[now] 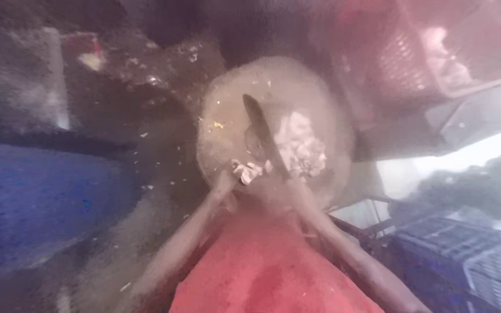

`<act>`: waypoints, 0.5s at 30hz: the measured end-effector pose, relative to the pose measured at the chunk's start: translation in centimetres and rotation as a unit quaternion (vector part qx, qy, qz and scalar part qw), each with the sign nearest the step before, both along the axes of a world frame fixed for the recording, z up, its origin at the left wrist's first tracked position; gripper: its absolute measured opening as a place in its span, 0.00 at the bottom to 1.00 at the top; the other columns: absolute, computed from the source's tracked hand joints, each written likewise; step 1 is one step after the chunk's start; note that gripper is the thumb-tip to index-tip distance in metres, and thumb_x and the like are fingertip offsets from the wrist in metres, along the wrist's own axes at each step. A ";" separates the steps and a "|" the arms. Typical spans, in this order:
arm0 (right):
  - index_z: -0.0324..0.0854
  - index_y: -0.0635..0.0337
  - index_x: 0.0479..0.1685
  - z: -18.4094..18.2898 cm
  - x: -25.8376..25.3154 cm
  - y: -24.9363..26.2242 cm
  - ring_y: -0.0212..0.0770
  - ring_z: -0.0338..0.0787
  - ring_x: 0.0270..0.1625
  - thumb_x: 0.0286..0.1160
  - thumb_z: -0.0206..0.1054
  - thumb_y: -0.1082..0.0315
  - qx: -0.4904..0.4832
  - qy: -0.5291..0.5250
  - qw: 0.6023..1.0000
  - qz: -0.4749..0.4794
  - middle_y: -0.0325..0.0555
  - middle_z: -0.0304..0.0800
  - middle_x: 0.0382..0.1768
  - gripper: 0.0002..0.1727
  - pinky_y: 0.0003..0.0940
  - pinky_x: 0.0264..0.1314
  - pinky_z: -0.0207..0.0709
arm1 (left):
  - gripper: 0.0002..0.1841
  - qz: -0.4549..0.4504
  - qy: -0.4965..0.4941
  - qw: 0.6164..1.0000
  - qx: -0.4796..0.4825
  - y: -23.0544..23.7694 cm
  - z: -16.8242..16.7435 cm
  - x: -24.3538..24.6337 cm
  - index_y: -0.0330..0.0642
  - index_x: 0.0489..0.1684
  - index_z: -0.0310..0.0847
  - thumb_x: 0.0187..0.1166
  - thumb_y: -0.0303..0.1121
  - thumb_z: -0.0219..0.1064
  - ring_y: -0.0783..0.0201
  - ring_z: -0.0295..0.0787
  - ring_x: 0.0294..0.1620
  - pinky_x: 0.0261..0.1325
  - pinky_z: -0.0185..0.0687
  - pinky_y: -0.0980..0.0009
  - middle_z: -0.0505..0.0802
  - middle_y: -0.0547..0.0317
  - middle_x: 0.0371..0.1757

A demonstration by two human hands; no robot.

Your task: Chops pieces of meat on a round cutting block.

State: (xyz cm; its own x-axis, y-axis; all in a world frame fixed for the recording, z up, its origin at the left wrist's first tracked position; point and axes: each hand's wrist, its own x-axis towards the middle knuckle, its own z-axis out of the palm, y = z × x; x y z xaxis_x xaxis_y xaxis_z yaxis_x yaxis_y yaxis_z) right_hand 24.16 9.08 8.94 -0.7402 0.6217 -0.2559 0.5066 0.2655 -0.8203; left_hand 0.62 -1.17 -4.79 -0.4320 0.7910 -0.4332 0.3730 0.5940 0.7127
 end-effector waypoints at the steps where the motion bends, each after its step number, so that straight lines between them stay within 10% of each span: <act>1: 0.75 0.72 0.69 0.8 -0.3 -0.7 0.28 0.88 0.48 0.93 0.38 0.42 0.026 0.086 0.996 0.007 0.48 0.90 0.46 0.38 0.29 0.58 0.84 | 0.20 0.013 0.027 0.999 -0.017 0.2 -0.3 -0.1 0.43 0.65 0.83 0.85 0.46 0.63 0.48 0.91 0.52 0.60 0.83 0.43 0.93 0.46 0.50; 4: 0.81 0.70 0.62 -3.3 0.8 -2.6 0.35 0.90 0.55 0.86 0.37 0.30 0.110 0.135 0.984 0.035 0.53 0.92 0.50 0.48 0.36 0.64 0.84 | 0.17 0.044 0.013 0.998 -0.030 0.1 1.9 0.1 0.43 0.61 0.83 0.86 0.44 0.64 0.49 0.92 0.46 0.53 0.86 0.44 0.93 0.45 0.45; 8: 0.77 0.63 0.70 -9.5 2.4 -0.6 0.54 0.91 0.54 0.93 0.42 0.43 -0.026 -0.205 0.974 0.095 0.59 0.89 0.51 0.33 0.56 0.62 0.82 | 0.15 0.064 -0.001 0.998 -0.001 -0.7 2.5 -0.4 0.39 0.58 0.83 0.83 0.40 0.67 0.55 0.91 0.46 0.55 0.86 0.51 0.92 0.48 0.46; 15: 0.72 0.63 0.79 -0.8 -0.5 -1.5 0.41 0.90 0.55 0.92 0.45 0.44 -0.012 -0.068 0.997 0.034 0.53 0.89 0.57 0.33 0.42 0.64 0.83 | 0.12 0.187 -0.277 0.942 0.035 -5.0 -0.9 1.8 0.33 0.57 0.78 0.86 0.33 0.64 0.62 0.91 0.34 0.40 0.90 0.65 0.93 0.52 0.41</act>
